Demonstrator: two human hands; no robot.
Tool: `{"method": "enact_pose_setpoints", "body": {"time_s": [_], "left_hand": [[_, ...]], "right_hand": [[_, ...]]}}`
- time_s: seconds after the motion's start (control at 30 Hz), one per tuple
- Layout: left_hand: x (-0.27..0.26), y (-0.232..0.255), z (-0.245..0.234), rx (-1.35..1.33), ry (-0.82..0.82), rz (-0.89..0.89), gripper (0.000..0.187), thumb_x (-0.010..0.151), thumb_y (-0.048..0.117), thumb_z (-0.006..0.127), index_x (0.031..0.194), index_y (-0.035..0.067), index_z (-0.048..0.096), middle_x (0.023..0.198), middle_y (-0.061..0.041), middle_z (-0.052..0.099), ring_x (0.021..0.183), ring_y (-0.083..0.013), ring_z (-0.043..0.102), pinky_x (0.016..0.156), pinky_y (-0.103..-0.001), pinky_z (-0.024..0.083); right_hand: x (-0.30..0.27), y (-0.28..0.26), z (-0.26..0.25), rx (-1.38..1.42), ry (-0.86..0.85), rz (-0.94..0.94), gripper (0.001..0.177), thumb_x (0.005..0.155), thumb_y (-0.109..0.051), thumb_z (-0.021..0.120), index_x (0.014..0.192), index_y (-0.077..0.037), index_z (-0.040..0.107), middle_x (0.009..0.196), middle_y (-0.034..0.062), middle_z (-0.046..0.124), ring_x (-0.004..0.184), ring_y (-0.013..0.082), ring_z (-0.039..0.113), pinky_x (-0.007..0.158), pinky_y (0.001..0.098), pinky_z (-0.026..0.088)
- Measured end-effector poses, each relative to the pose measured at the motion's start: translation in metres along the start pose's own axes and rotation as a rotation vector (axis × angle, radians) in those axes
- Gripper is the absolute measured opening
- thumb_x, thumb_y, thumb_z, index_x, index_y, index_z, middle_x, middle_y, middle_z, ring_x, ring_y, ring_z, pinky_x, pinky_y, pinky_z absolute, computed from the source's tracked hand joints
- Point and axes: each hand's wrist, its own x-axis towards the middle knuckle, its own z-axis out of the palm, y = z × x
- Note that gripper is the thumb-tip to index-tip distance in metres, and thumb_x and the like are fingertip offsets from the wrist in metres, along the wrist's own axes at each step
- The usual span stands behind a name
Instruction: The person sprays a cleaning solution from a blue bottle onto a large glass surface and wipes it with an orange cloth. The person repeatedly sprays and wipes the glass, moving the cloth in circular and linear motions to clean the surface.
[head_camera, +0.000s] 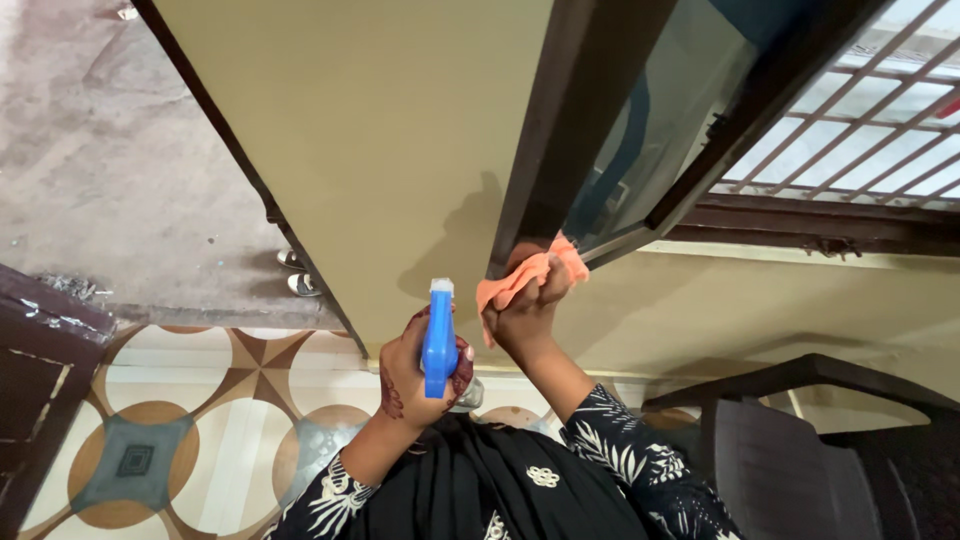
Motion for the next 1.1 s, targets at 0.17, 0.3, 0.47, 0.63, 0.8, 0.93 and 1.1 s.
{"method": "enact_pose_setpoints", "body": {"time_s": [0.17,0.3,0.47,0.63,0.8,0.93,1.1], "left_hand": [[-0.003,0.003,0.008,-0.04,-0.011,0.01,0.045,0.083,0.01,0.076,0.125,0.002,0.061,0.077,-0.005,0.074,0.069,-0.0183,0.077,0.071,-0.028,0.06],[-0.008,0.007,0.015,-0.038,-0.002,-0.011,0.048,0.081,0.01,0.077,0.125,0.002,0.062,0.079,-0.005,0.074,0.07,-0.0173,0.077,0.07,-0.028,0.06],[-0.011,0.007,0.023,-0.061,-0.013,-0.027,0.047,0.081,0.009,0.076,0.126,0.001,0.062,0.078,-0.005,0.075,0.07,-0.0159,0.076,0.072,-0.027,0.06],[-0.01,0.008,0.036,-0.04,0.024,-0.078,0.046,0.081,0.008,0.077,0.124,0.0,0.062,0.076,-0.005,0.074,0.065,-0.0148,0.074,0.067,-0.027,0.059],[-0.004,0.017,0.054,0.018,0.066,-0.073,0.046,0.081,0.007,0.076,0.124,0.001,0.062,0.073,-0.004,0.074,0.063,-0.0135,0.074,0.067,-0.026,0.058],[0.002,0.024,0.073,0.015,0.083,-0.061,0.047,0.082,0.007,0.076,0.125,0.0,0.061,0.076,-0.004,0.074,0.065,-0.014,0.074,0.069,-0.026,0.058],[0.004,0.031,0.095,0.059,0.108,-0.121,0.045,0.081,0.006,0.076,0.123,0.0,0.062,0.074,-0.004,0.074,0.062,-0.0142,0.073,0.066,-0.027,0.058]], "right_hand": [[-0.028,0.016,-0.006,-0.065,-0.091,-0.076,0.106,0.083,-0.046,0.079,0.154,-0.006,0.011,0.155,0.0277,0.018,0.137,0.0526,0.028,0.109,0.07,0.029],[-0.056,0.038,-0.008,-0.041,-0.196,-0.084,0.089,0.089,-0.038,0.071,0.158,-0.013,0.021,0.162,0.0217,0.021,0.145,0.0482,0.03,0.115,0.0689,0.029],[-0.055,0.049,-0.015,0.07,-0.173,-0.15,0.077,0.098,-0.04,0.062,0.159,-0.013,0.024,0.166,0.0162,0.023,0.151,0.0446,0.031,0.117,0.0719,0.022],[0.007,0.064,-0.014,0.124,-0.103,-0.258,0.068,0.105,-0.042,0.062,0.157,-0.012,0.031,0.162,0.0199,0.034,0.148,0.0437,0.038,0.12,0.0664,0.022],[0.093,0.081,-0.02,0.05,0.063,-0.43,0.045,0.102,-0.039,0.064,0.137,-0.014,0.054,0.154,0.0173,0.046,0.145,0.0395,0.044,0.122,0.063,0.03],[0.128,0.099,-0.03,-0.036,0.182,-0.505,0.046,0.103,-0.047,0.061,0.136,-0.015,0.059,0.154,0.0172,0.042,0.146,0.0423,0.037,0.122,0.0633,0.026],[0.135,0.134,-0.037,-0.028,0.192,-0.52,0.05,0.102,-0.047,0.06,0.139,-0.013,0.055,0.157,0.0165,0.04,0.148,0.0396,0.037,0.123,0.0635,0.028]]}}
